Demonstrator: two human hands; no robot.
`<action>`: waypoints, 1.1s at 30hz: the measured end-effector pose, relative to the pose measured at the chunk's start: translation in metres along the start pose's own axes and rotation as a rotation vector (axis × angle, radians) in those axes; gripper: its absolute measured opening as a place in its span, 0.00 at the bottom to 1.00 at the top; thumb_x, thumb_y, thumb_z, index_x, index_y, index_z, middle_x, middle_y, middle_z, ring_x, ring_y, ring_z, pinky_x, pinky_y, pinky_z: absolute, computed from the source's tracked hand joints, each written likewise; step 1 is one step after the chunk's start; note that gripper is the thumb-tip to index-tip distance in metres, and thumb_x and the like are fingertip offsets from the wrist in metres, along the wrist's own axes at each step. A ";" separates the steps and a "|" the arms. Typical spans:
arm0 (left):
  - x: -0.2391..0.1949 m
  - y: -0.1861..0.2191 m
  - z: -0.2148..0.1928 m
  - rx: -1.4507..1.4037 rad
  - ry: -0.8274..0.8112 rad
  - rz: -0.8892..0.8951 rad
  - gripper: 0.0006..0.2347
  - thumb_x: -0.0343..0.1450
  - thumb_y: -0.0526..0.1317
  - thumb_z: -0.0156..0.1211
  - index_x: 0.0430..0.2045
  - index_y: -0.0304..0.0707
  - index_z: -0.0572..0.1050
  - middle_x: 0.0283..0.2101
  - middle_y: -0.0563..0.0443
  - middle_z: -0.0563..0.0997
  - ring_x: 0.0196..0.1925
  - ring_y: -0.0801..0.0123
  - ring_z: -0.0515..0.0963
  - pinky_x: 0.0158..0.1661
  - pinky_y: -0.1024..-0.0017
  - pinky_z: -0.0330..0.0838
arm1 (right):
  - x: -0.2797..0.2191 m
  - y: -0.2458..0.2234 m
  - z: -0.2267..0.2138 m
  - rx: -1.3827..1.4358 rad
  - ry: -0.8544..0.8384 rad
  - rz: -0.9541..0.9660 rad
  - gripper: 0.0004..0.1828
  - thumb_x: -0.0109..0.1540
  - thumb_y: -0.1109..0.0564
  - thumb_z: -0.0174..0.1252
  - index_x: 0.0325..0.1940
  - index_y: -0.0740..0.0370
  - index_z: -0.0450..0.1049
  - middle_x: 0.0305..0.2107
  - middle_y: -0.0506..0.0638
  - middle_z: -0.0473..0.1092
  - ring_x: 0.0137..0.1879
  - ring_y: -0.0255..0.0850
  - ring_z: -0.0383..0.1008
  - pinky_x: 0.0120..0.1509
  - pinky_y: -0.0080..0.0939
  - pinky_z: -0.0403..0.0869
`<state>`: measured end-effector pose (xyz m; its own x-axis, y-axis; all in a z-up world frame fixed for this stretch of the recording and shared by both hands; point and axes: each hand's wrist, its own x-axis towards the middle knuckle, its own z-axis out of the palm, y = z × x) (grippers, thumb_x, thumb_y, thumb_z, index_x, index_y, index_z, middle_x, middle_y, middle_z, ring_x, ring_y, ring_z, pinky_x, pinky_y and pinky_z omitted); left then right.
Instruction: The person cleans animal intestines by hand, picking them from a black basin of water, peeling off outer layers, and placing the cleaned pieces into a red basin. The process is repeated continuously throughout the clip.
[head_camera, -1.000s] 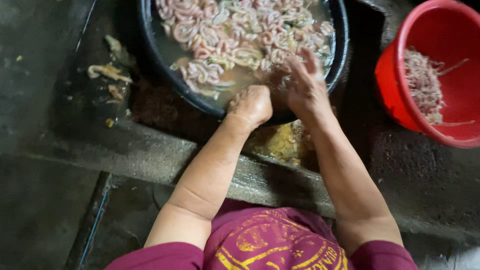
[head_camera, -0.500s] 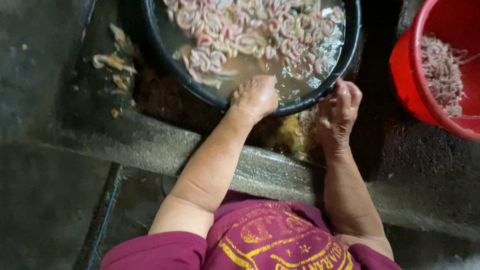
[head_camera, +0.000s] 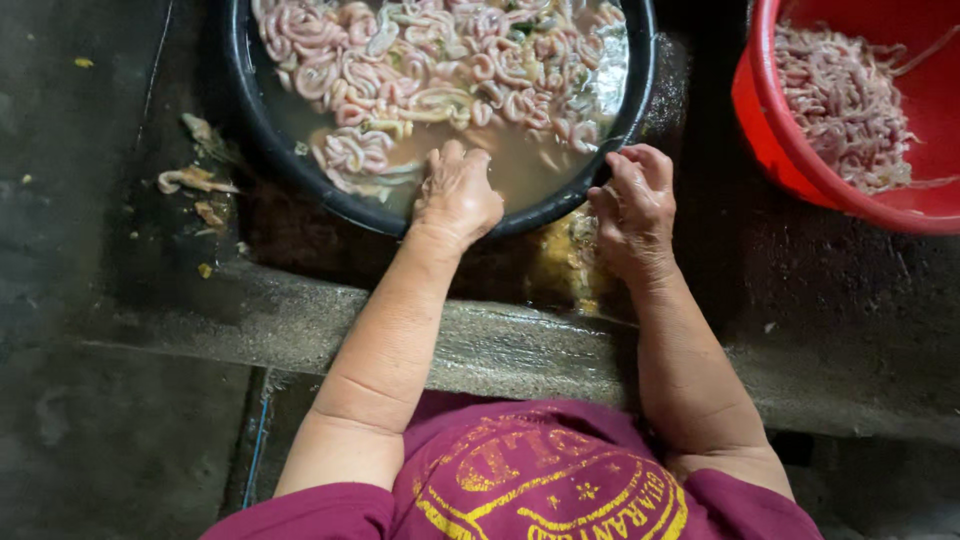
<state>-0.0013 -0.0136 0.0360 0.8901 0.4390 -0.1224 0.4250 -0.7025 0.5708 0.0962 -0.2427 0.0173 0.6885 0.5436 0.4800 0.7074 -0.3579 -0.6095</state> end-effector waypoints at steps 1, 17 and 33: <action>0.004 -0.002 0.002 0.005 -0.001 0.000 0.17 0.62 0.37 0.62 0.45 0.35 0.78 0.54 0.32 0.73 0.59 0.36 0.70 0.56 0.47 0.67 | 0.001 -0.001 0.000 -0.028 0.014 -0.054 0.27 0.59 0.70 0.68 0.61 0.63 0.72 0.59 0.62 0.64 0.51 0.47 0.74 0.56 0.42 0.76; 0.053 -0.064 0.041 0.219 -0.258 0.055 0.10 0.61 0.35 0.56 0.31 0.30 0.81 0.40 0.25 0.80 0.47 0.35 0.81 0.49 0.53 0.76 | -0.001 0.006 -0.002 -0.073 0.074 -0.187 0.29 0.55 0.71 0.70 0.58 0.64 0.71 0.56 0.62 0.65 0.58 0.55 0.73 0.57 0.47 0.77; 0.024 0.031 -0.131 -1.007 -0.168 0.384 0.09 0.78 0.31 0.49 0.33 0.35 0.80 0.23 0.55 0.77 0.17 0.84 0.70 0.17 0.82 0.66 | -0.001 -0.001 0.002 0.086 0.093 -0.081 0.22 0.60 0.76 0.62 0.56 0.62 0.74 0.52 0.58 0.69 0.45 0.40 0.75 0.47 0.36 0.76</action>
<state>0.0118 0.0487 0.1574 0.9784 0.1520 0.1404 -0.1477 0.0379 0.9883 0.0943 -0.2414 0.0167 0.6443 0.4944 0.5835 0.7478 -0.2471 -0.6163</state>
